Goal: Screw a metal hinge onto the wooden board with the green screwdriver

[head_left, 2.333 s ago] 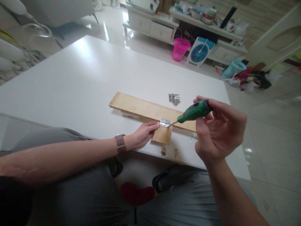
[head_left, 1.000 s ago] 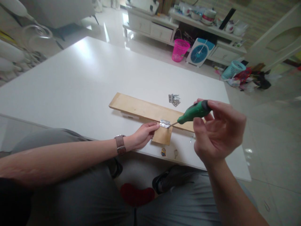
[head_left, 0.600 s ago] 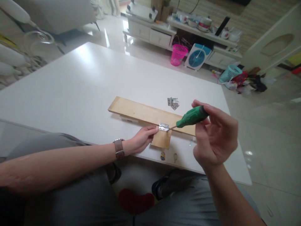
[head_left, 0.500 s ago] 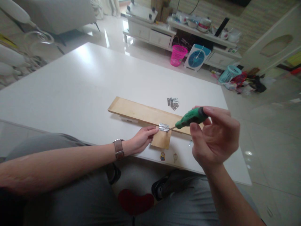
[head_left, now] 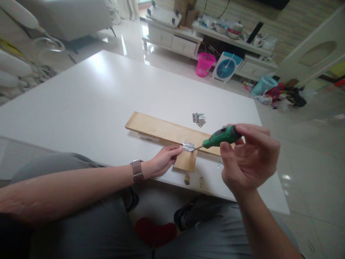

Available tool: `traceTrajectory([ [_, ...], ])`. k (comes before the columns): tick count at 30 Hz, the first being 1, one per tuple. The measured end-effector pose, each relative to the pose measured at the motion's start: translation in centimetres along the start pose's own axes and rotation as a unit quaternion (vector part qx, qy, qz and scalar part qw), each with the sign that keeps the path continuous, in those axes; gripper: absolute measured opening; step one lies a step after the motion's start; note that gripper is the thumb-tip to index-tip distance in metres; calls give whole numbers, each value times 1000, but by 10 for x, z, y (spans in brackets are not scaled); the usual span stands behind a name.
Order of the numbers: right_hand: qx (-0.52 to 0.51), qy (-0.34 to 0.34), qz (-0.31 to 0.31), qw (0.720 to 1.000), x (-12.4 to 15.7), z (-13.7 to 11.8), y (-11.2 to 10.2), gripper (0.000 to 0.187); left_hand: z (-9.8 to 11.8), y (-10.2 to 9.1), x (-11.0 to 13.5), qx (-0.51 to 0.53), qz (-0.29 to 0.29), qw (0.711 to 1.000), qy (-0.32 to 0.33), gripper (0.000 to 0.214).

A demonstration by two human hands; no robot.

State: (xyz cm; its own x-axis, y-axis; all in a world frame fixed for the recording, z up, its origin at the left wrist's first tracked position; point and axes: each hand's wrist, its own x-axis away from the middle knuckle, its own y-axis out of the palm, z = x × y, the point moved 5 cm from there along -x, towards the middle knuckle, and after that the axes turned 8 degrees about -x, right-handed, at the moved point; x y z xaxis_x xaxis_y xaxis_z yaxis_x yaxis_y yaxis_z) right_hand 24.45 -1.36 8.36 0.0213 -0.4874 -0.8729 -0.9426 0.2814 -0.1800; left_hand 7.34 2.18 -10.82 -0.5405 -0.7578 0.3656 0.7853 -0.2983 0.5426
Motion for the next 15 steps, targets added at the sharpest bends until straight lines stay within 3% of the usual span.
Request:
traceTrajectory([
  [7,-20,23,-4,1000,1,1,3,53,-2,-1,-1,2,3,1000,1,38],
  [15,-23,6,-8,1000,1,1,2,60,-1,-1,-1,1,2,1000,6,35],
])
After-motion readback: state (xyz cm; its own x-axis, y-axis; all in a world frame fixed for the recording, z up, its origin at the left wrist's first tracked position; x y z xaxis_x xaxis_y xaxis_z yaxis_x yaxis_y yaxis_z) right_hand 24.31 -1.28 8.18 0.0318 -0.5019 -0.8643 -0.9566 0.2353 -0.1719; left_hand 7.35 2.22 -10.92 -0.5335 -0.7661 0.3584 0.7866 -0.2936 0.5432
